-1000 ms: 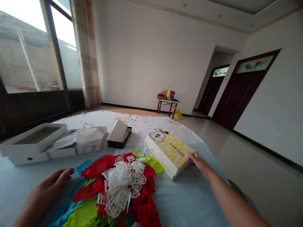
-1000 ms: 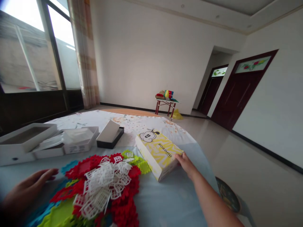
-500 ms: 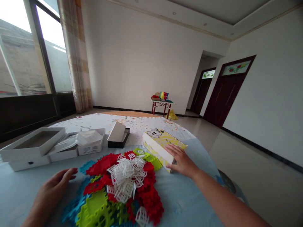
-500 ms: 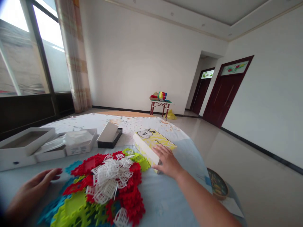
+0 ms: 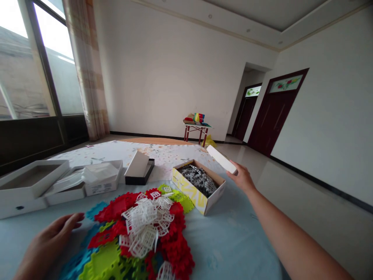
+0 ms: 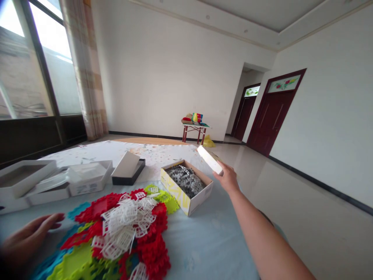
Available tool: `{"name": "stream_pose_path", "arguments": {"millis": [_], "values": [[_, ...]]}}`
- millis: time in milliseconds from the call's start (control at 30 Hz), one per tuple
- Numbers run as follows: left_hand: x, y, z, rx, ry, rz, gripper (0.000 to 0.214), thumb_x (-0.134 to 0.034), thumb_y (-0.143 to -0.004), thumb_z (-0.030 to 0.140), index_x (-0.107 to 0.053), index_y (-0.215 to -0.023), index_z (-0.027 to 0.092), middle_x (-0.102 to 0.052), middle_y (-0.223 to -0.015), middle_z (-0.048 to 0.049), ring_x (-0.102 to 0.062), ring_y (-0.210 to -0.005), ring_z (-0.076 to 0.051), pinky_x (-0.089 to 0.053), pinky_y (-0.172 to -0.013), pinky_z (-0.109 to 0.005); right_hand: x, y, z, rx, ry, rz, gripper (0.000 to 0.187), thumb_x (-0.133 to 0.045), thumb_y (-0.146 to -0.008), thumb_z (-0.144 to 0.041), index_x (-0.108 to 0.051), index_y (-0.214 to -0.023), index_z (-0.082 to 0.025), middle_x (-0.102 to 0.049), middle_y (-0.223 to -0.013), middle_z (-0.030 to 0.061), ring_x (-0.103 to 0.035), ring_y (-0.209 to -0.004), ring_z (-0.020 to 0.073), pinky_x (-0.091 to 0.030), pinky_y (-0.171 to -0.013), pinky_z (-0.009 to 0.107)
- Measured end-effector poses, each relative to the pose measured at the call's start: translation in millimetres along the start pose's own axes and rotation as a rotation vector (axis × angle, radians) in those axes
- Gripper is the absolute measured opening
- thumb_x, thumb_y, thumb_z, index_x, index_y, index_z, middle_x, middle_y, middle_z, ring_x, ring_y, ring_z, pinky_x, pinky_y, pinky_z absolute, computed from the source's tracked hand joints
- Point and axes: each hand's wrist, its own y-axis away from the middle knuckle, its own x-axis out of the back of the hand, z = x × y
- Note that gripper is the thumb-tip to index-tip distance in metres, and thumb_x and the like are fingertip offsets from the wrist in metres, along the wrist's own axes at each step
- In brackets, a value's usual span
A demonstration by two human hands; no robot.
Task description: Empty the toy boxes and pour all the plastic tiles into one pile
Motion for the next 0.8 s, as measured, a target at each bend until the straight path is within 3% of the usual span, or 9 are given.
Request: {"name": "stream_pose_path", "arguments": {"millis": [100, 200, 300, 400, 467, 667, 800], "values": [[4.5, 3.1, 8.5, 0.074, 0.116, -0.117, 0.030, -0.051, -0.066, 0.050, -0.066, -0.080, 0.028, -0.073, -0.070, 0.0069, -0.068, -0.070, -0.021, -0.051, -0.059, -0.025, -17.9, 5.7, 33.7, -0.118, 0.018, -0.059, 0.054, -0.059, -0.066, -0.031, -0.052, -0.119, -0.027, -0.055, -0.122, 0.0009, -0.044, -0.116, 0.0239, -0.030, -0.101, 0.038], [10.5, 9.9, 22.0, 0.118, 0.145, -0.120, 0.034, -0.050, -0.064, 0.052, -0.066, -0.079, 0.025, -0.073, -0.071, 0.0033, -0.068, -0.071, -0.023, -0.051, -0.058, -0.026, -33.1, 13.9, 56.4, -0.164, -0.049, -0.151, 0.053, -0.066, -0.057, -0.028, -0.058, -0.110, -0.027, -0.055, -0.122, 0.0002, -0.042, -0.119, 0.0249, -0.027, -0.103, 0.040], [15.5, 17.4, 34.1, 0.125, 0.158, -0.141, 0.038, -0.050, -0.065, 0.051, -0.065, -0.084, 0.022, -0.073, -0.072, 0.0009, -0.067, -0.072, -0.022, -0.050, -0.057, -0.025, -41.7, 17.0, 66.0, -0.169, -0.159, -0.190, 0.039, -0.067, -0.054, -0.027, -0.065, -0.093, -0.023, -0.058, -0.117, 0.0028, -0.042, -0.119, 0.0254, -0.025, -0.104, 0.041], [17.8, 22.4, 40.2, 0.097, 0.150, -0.131, 0.039, -0.050, -0.067, 0.050, -0.064, -0.087, 0.019, -0.073, -0.075, -0.0013, -0.067, -0.074, -0.021, -0.050, -0.061, -0.024, -45.9, 15.1, 65.1, -0.181, -0.261, -0.100, 0.028, -0.057, -0.065, -0.031, -0.065, -0.089, -0.019, -0.062, -0.110, 0.0061, -0.049, -0.112, 0.0229, -0.030, -0.101, 0.037], [18.0, 24.4, 41.0, 0.070, 0.145, -0.122, 0.039, -0.049, -0.070, 0.049, -0.064, -0.087, 0.017, -0.073, -0.080, -0.0028, -0.066, -0.075, -0.021, -0.050, -0.064, -0.024, -49.2, 13.7, 60.3, -0.214, -0.345, -0.109, 0.028, -0.053, -0.069, -0.036, -0.065, -0.087, -0.020, -0.064, -0.104, 0.0062, -0.053, -0.107, 0.0228, -0.034, -0.098, 0.035], [17.0, 31.4, 42.8, -0.084, 0.142, -0.114, 0.043, -0.047, -0.073, 0.052, -0.062, -0.092, 0.016, -0.069, -0.089, -0.0067, -0.063, -0.083, -0.021, -0.048, -0.074, -0.026, -63.3, 13.5, 38.9, -0.333, -0.405, -0.348, 0.026, -0.060, -0.063, -0.043, -0.065, -0.072, -0.020, -0.067, -0.080, 0.0054, -0.059, -0.090, 0.0252, -0.044, -0.085, 0.036], [20.2, 51.3, 80.0, -0.345, 0.102, -0.103, 0.039, -0.047, -0.077, 0.048, -0.062, -0.097, 0.019, -0.063, -0.103, -0.0088, -0.059, -0.091, -0.022, -0.046, -0.081, -0.032, -65.0, 12.5, 24.2, -0.539, -0.443, -0.520, 0.018, -0.059, -0.064, -0.036, -0.059, -0.064, -0.018, -0.057, -0.055, 0.0002, -0.057, -0.059, 0.0188, -0.046, -0.054, 0.029]]}}
